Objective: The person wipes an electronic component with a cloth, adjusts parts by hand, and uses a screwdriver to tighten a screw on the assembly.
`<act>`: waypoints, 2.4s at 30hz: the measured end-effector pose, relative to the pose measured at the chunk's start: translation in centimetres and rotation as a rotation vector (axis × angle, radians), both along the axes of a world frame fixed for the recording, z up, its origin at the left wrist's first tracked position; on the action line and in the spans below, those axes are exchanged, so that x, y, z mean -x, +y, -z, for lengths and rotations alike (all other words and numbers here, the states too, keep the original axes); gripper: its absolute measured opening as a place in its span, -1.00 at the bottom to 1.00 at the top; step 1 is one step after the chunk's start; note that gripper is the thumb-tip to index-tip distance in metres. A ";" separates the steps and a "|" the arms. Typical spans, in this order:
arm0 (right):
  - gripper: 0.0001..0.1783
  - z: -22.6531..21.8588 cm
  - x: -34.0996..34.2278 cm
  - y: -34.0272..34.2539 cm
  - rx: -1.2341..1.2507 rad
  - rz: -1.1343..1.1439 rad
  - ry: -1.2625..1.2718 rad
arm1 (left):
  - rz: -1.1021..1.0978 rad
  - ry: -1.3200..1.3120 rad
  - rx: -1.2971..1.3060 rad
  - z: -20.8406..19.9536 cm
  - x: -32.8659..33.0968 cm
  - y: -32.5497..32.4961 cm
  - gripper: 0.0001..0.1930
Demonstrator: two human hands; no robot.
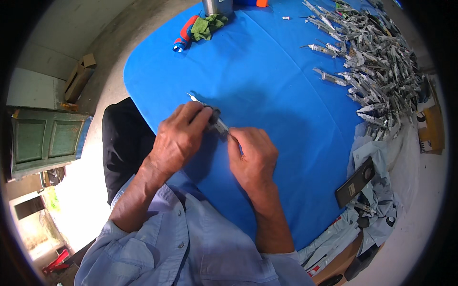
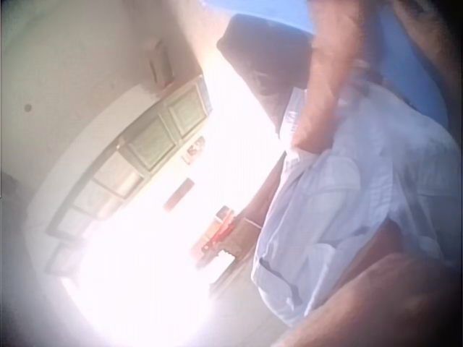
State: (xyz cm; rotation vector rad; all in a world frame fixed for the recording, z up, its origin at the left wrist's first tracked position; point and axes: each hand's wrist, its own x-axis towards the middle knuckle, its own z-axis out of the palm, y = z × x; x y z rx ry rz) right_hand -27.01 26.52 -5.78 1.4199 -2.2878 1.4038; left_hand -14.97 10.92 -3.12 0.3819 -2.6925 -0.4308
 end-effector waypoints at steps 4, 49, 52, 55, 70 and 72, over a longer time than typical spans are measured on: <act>-0.88 0.1 -0.1 -0.1 -0.012 0.019 -0.011 | -0.058 0.016 -0.007 0.4 0.0 -1.9 -0.59; -0.88 0.2 -0.3 0.0 -0.044 0.035 -0.048 | -0.072 0.111 -0.156 -0.8 -0.3 -1.0 -0.52; -0.87 -0.2 -0.3 -0.1 -0.045 0.025 -0.035 | 0.018 0.082 -0.162 -0.8 -0.3 1.2 -0.56; -0.87 -0.2 -0.1 0.0 -0.040 0.018 -0.023 | 0.076 0.013 -0.102 -0.7 -0.2 2.6 -0.58; -0.88 -0.2 -0.2 0.1 -0.044 0.017 -0.056 | -0.051 0.024 -0.009 0.4 -0.2 -1.4 -0.58; -0.88 -0.3 -0.2 0.1 -0.048 0.015 -0.068 | -0.061 0.044 -0.019 0.7 -0.2 -1.5 -0.57</act>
